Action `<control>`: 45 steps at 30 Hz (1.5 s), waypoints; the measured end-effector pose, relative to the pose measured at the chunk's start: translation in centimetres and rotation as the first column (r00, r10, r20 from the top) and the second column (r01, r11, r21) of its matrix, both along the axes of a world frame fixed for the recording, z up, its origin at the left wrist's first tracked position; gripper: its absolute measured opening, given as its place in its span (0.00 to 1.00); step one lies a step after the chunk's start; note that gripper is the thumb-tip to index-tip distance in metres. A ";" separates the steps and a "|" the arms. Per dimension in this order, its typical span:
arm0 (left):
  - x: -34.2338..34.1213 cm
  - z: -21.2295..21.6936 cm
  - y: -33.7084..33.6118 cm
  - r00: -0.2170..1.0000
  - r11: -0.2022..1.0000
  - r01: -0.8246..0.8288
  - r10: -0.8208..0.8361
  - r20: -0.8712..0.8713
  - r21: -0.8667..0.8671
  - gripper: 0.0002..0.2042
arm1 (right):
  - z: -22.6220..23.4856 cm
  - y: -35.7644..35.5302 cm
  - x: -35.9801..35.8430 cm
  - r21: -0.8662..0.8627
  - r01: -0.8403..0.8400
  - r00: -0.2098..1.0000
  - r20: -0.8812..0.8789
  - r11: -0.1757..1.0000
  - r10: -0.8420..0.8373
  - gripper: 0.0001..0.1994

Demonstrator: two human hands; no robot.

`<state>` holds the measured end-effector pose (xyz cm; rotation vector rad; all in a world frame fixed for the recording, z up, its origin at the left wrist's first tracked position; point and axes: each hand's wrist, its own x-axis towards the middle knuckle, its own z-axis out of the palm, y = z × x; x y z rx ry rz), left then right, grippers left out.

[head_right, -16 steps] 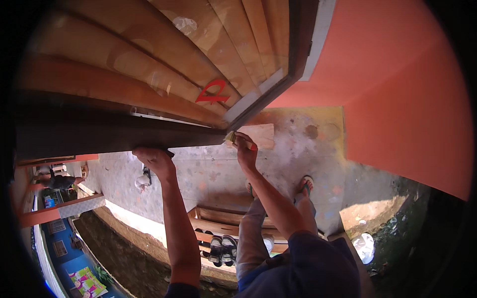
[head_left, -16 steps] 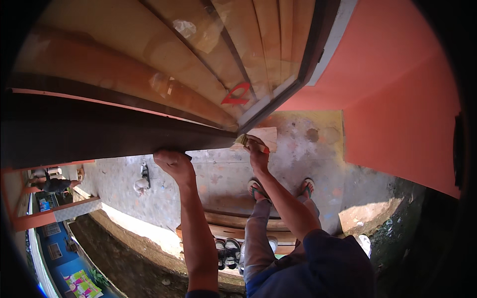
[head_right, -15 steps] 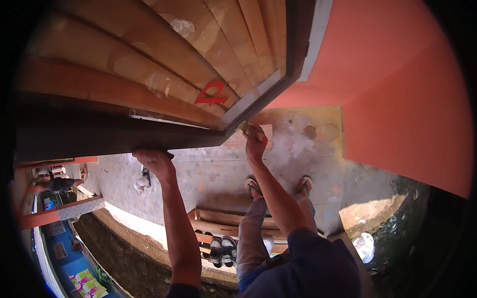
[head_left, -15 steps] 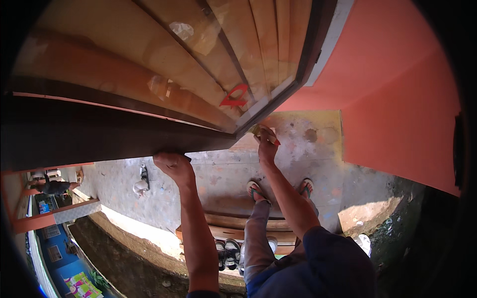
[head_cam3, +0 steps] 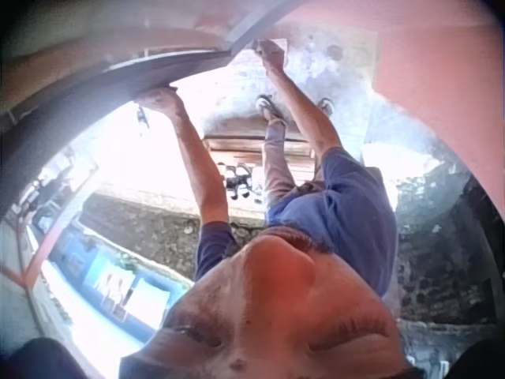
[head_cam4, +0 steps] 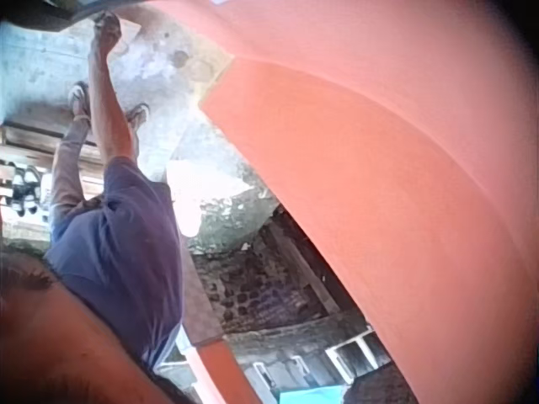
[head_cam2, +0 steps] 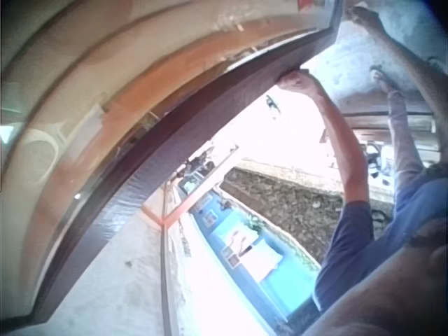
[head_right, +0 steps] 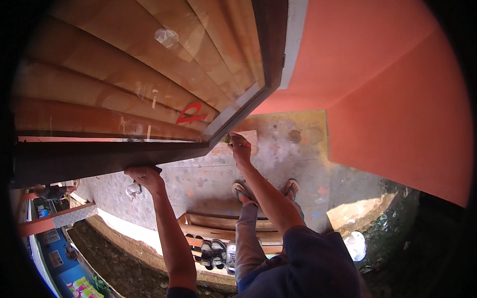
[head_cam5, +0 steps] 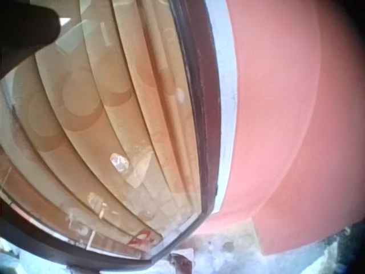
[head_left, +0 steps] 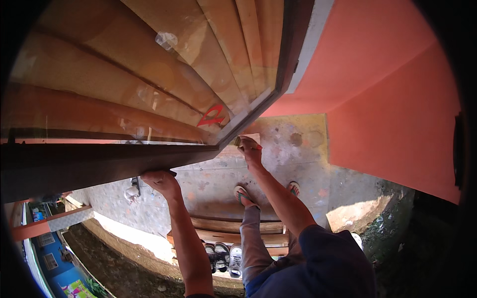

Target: The person paints the dark brown frame of a window with a paintbrush. They work along the vertical and horizontal edges of the frame, applying paint in steady strokes while standing on a covered outdoor walkway.

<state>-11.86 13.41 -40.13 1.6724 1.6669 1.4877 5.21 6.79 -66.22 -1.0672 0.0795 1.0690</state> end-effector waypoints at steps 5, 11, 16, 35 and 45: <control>1.1 -0.6 0.9 0.994 0.986 -0.102 0.104 -0.009 0.129 0.36 | 2.0 4.0 20.0 0.160 0.572 0.796 0.130 0.804 -0.592 0.12; -0.6 -2.0 2.3 0.987 0.998 -0.054 0.056 0.148 -0.017 0.33 | -0.8 2.8 10.1 -0.139 0.080 0.997 0.026 0.987 -0.077 0.09; -0.1 -1.0 2.8 0.987 0.994 -0.111 0.107 0.116 0.020 0.29 | -0.2 4.0 12.8 -0.082 0.286 0.957 -0.016 0.955 -0.288 0.08; -1.2 -2.3 2.8 0.985 0.984 -0.160 0.154 0.073 0.081 0.34 | 3.1 7.1 22.5 0.221 0.574 0.766 0.193 0.788 -0.613 0.10; -1.9 -2.9 2.4 0.988 0.984 -0.147 0.142 0.056 0.100 0.34 | 2.9 7.2 22.8 0.197 0.594 0.743 0.239 0.780 -0.626 0.11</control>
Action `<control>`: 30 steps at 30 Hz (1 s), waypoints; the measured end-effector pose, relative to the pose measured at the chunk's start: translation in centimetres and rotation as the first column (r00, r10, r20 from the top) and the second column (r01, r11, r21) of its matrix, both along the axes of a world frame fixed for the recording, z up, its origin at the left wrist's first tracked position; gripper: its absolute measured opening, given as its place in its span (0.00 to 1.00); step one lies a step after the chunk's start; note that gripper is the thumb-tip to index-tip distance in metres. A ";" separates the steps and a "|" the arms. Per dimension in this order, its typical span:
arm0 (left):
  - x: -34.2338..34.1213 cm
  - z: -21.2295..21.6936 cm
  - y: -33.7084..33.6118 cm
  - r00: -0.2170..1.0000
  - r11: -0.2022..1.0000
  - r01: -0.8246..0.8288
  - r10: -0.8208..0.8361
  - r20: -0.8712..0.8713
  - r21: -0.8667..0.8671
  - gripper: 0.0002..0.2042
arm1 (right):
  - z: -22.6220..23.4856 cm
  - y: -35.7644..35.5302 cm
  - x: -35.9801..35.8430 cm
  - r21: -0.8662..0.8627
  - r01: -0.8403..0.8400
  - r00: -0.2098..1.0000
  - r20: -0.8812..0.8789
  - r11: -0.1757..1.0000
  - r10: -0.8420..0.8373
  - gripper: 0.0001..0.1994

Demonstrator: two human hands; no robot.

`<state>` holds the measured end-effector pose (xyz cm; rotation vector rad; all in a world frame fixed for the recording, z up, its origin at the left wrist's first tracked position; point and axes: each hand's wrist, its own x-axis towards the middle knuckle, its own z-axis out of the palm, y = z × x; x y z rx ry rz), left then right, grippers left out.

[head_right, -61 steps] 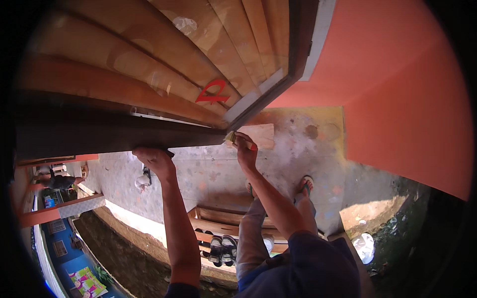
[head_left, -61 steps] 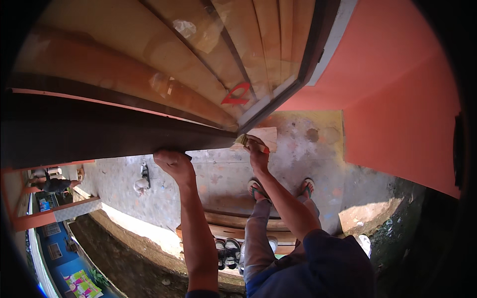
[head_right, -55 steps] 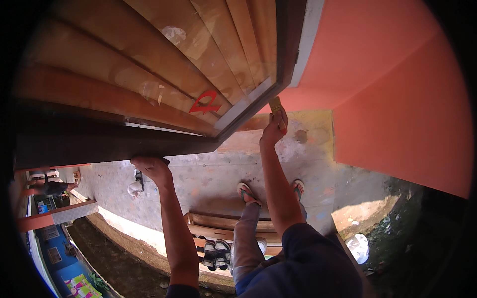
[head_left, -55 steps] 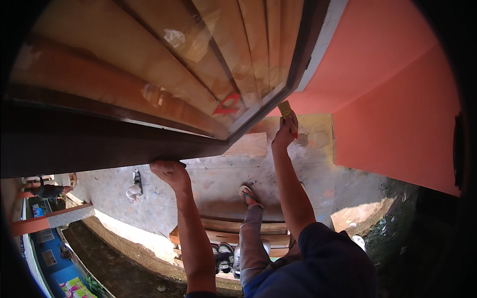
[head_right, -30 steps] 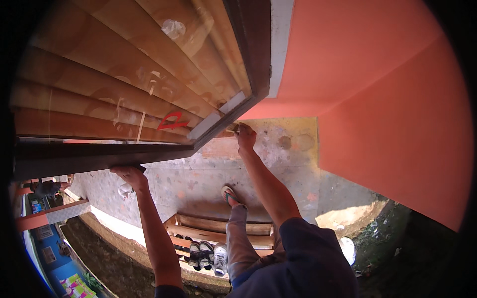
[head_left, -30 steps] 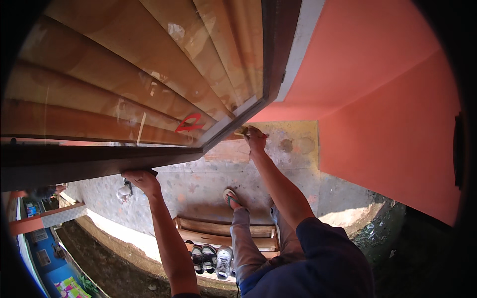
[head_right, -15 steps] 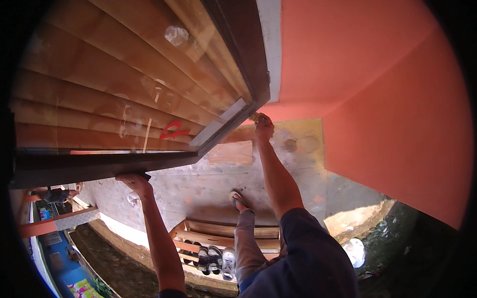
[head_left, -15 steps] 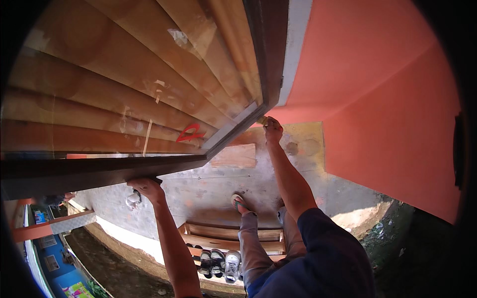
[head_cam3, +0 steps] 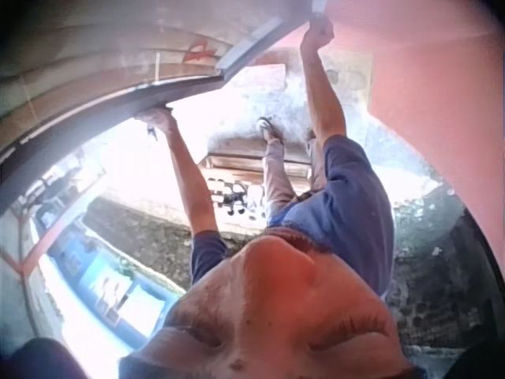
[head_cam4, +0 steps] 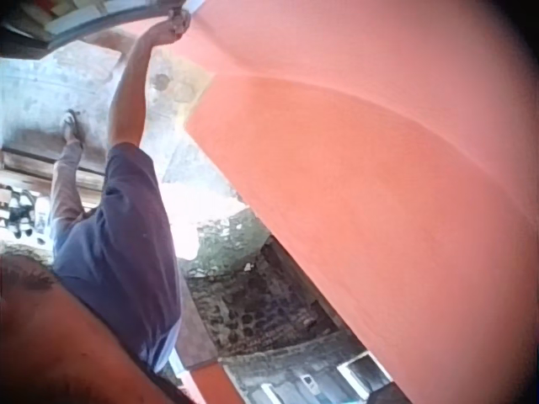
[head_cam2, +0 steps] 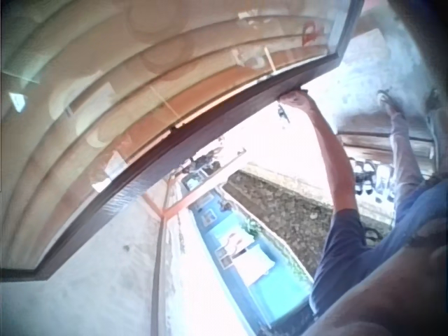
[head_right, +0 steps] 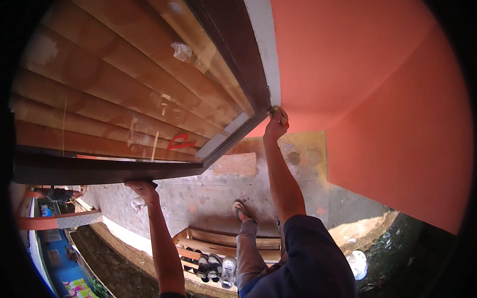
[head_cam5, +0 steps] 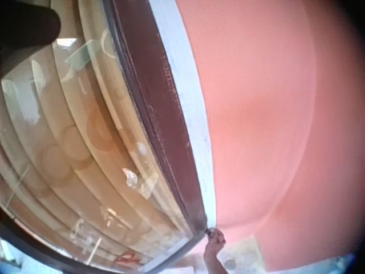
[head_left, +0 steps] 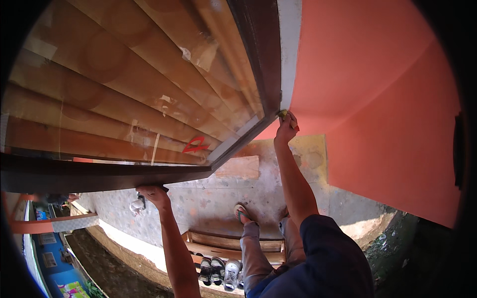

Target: The person paints the dark brown frame of a window with a paintbrush. They work along the vertical and horizontal edges of the frame, applying paint in steady strokes while standing on a covered outdoor walkway.

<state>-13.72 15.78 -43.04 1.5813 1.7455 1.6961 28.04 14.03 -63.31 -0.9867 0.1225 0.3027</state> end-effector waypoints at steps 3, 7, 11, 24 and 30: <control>1.5 1.1 -0.5 0.998 0.999 0.036 -0.035 0.047 -0.037 0.32 | -2.3 -0.5 -0.6 -0.097 -0.051 0.998 0.024 0.994 0.054 0.10; 1.1 0.7 1.1 0.996 0.994 0.046 -0.037 -0.085 0.104 0.32 | -7.4 0.3 1.9 -0.090 -0.099 0.980 -0.179 0.991 0.081 0.11; 2.0 2.4 -0.2 0.984 0.993 0.088 -0.074 0.164 -0.076 0.35 | -2.5 -0.9 -0.1 0.202 0.082 0.960 -0.281 0.976 -0.023 0.11; 2.1 2.8 3.4 0.969 0.986 0.166 -0.162 0.185 -0.004 0.38 | -7.1 -2.2 2.7 0.215 0.071 0.904 -0.426 0.974 0.028 0.15; -0.6 1.2 1.8 0.968 0.981 0.166 -0.143 0.208 -0.098 0.38 | 9.2 -5.9 0.6 0.417 -0.170 0.944 -0.192 0.893 0.269 0.16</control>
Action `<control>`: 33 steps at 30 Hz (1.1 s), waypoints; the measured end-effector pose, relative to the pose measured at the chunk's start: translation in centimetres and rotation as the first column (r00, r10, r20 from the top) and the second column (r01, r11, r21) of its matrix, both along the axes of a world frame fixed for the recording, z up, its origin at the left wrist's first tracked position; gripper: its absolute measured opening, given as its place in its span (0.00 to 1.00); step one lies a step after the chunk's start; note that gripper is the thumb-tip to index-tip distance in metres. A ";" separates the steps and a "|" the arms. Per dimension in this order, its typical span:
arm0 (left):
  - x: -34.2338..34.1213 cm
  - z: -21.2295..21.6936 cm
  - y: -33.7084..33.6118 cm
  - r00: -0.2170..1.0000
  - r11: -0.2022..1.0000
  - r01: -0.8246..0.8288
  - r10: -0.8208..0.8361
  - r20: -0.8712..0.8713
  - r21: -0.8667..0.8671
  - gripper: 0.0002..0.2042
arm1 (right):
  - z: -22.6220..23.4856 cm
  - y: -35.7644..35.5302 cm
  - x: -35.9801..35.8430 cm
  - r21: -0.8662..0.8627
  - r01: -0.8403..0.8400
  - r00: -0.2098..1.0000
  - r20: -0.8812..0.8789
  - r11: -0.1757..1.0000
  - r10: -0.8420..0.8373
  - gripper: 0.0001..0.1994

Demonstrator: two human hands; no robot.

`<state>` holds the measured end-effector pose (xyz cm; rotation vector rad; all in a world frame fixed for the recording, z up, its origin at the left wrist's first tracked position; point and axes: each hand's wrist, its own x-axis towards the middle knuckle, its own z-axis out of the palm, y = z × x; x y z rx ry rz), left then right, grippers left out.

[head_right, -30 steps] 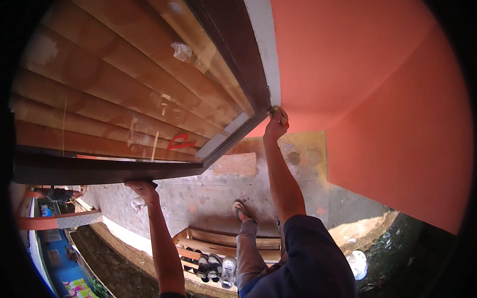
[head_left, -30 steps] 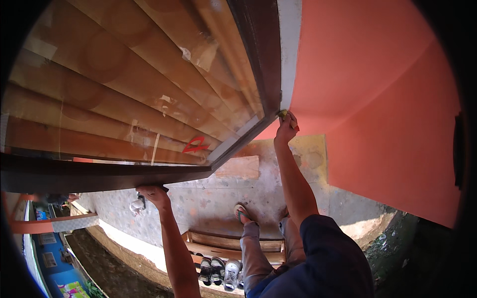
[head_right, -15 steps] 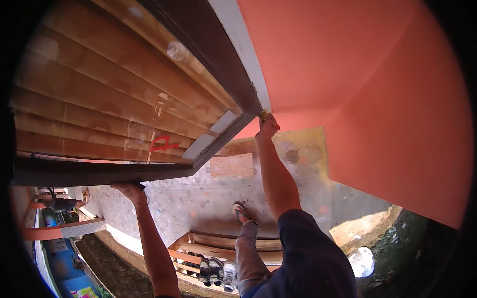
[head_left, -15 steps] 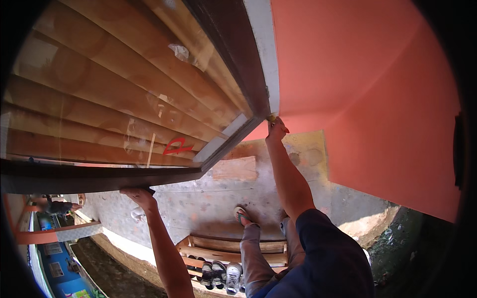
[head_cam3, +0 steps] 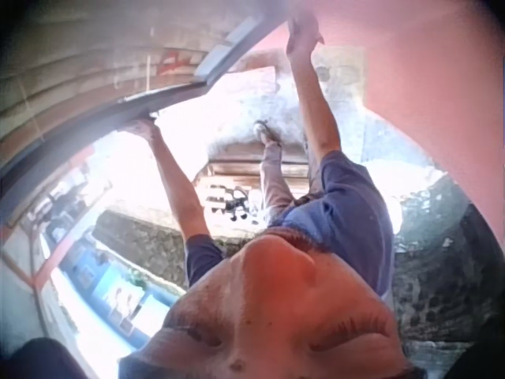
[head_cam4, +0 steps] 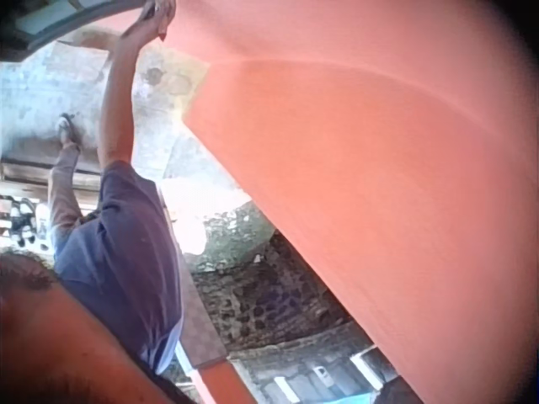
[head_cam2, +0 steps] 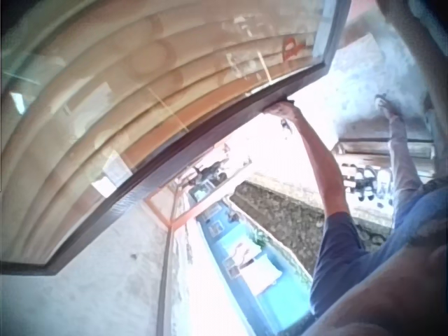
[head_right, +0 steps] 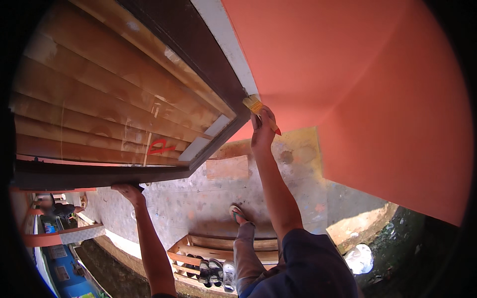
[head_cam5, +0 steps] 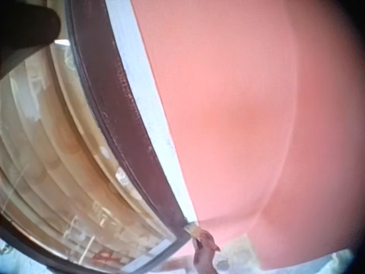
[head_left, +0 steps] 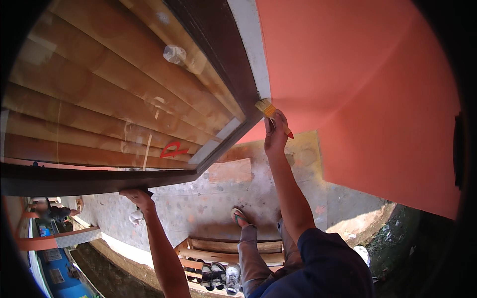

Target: The person paints the dark brown frame of a window with a paintbrush. They work along the vertical and horizontal edges of the frame, applying paint in steady strokes while standing on a covered outdoor walkway.

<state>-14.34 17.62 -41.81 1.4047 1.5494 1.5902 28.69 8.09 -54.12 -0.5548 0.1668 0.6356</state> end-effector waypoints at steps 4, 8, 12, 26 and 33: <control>1.8 1.3 0.9 0.998 0.995 0.057 -0.054 -0.037 0.082 0.36 | -9.1 1.7 2.0 -0.295 -0.010 0.961 -0.266 0.955 -0.072 0.14; -0.5 0.8 -0.5 0.993 0.993 0.045 -0.056 -0.100 -0.109 0.32 | 5.2 0.3 0.3 0.190 -0.081 0.995 -0.040 0.978 0.090 0.12; 1.5 1.6 -2.3 0.997 0.995 0.036 -0.042 -0.059 -0.096 0.24 | 12.2 -6.7 -1.5 0.212 -0.327 0.945 0.044 0.921 0.325 0.12; 12.0 0.0 -36.0 0.703 0.572 0.577 0.015 0.711 -0.583 0.16 | 9.7 -40.0 -13.1 -0.595 -0.497 0.772 0.029 0.632 0.635 0.21; 15.2 6.3 -36.5 0.635 0.525 0.755 -0.440 0.635 -0.391 0.15 | 16.2 -36.1 -9.6 -0.799 -0.198 0.404 0.461 0.568 0.790 0.15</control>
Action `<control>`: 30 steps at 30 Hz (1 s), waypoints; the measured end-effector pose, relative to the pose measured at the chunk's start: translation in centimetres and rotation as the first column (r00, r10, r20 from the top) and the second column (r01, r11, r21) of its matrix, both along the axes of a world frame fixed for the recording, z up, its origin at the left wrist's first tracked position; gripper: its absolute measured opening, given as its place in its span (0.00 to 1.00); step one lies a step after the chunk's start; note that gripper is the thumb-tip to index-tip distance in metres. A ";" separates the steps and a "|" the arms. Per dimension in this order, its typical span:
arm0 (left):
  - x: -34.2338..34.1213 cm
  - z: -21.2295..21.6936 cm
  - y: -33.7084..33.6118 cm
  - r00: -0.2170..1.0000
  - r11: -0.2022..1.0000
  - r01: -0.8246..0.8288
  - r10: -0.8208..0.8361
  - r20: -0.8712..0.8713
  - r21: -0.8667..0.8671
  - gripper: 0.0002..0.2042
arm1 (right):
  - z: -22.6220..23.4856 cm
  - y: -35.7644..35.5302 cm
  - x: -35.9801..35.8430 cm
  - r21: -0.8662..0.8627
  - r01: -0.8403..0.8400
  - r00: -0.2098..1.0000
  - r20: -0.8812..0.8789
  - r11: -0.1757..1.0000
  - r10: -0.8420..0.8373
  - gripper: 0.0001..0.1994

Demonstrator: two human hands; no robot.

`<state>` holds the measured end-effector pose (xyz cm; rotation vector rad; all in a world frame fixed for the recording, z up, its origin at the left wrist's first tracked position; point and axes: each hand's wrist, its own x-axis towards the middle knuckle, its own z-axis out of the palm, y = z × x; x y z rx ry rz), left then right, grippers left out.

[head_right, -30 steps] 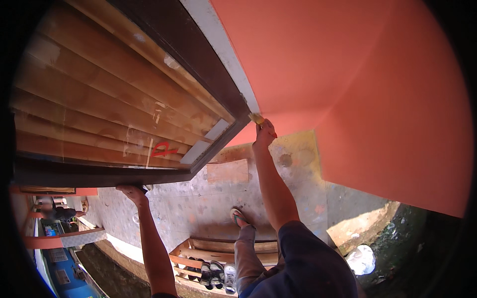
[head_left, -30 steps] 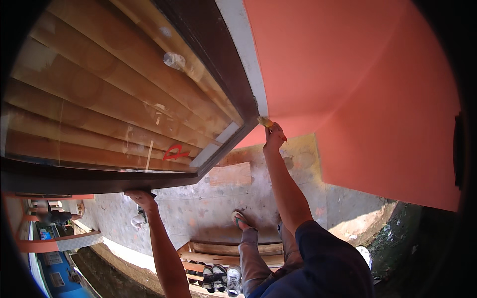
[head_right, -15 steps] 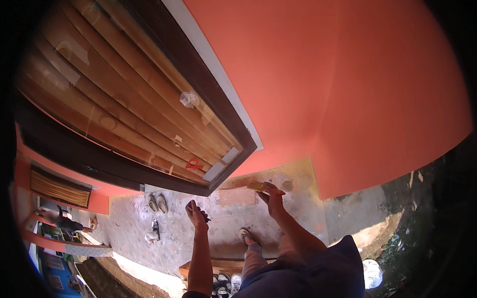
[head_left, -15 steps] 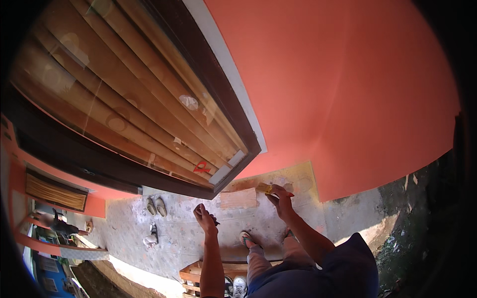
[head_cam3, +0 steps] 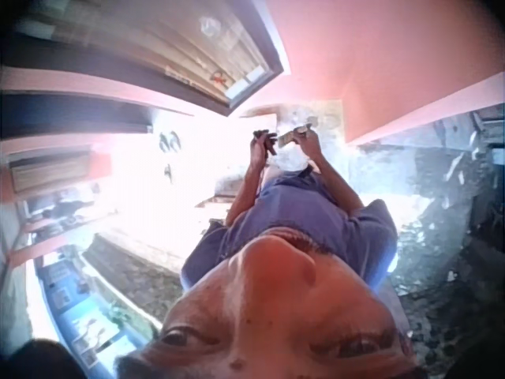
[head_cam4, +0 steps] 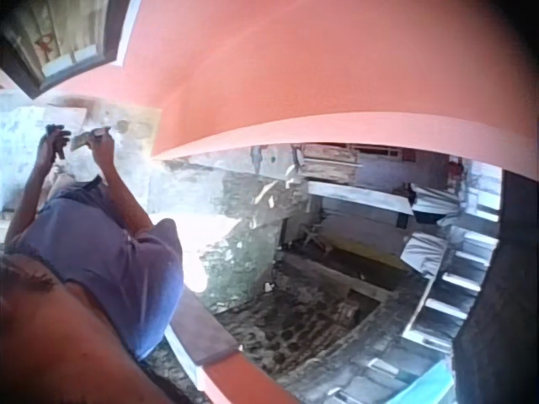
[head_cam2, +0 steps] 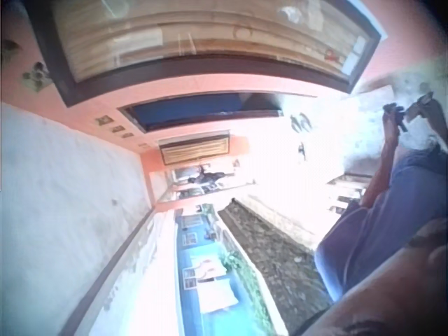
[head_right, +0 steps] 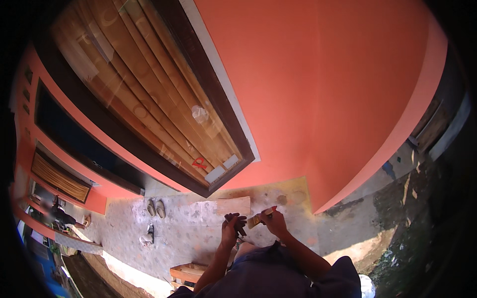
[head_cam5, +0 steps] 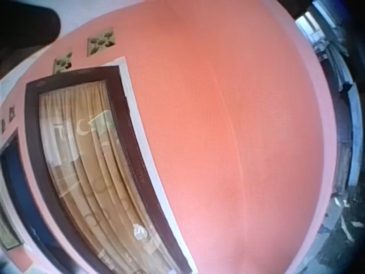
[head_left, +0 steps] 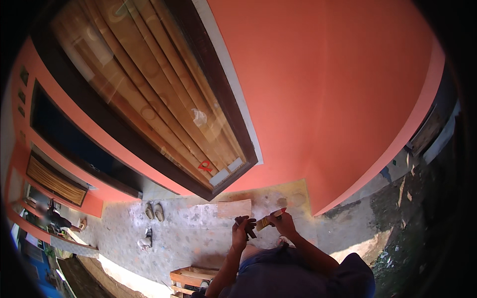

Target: The person paints the dark brown frame of a window with a paintbrush. They work along the vertical and horizontal edges of the frame, applying paint in steady strokes while standing on a covered outdoor walkway.

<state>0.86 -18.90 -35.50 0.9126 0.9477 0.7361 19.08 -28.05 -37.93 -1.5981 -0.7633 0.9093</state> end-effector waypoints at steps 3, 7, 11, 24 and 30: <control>0.9 4.5 0.2 0.984 0.969 0.180 -0.177 -0.031 0.171 0.15 | 3.5 1.5 0.4 0.062 -0.154 0.988 0.012 0.986 0.153 0.14; 1.4 7.9 -0.2 0.930 0.922 0.368 -0.364 -0.053 0.123 0.15 | 4.8 2.8 -1.2 0.168 -0.165 0.984 -0.043 0.972 0.175 0.14; 1.7 6.6 -0.3 0.899 0.893 0.436 -0.439 -0.001 0.106 0.13 | 4.3 2.7 -2.6 0.194 -0.132 0.986 0.128 0.972 0.108 0.12; 1.5 9.2 -0.2 0.972 0.998 0.025 -0.035 0.232 0.049 0.12 | 8.7 2.4 -5.0 0.385 -0.295 0.950 0.018 0.875 0.312 0.29; 1.8 10.1 -0.8 0.975 0.993 0.001 -0.026 0.220 0.114 0.14 | 9.8 2.0 -5.3 0.387 -0.236 0.966 -0.005 0.892 0.257 0.23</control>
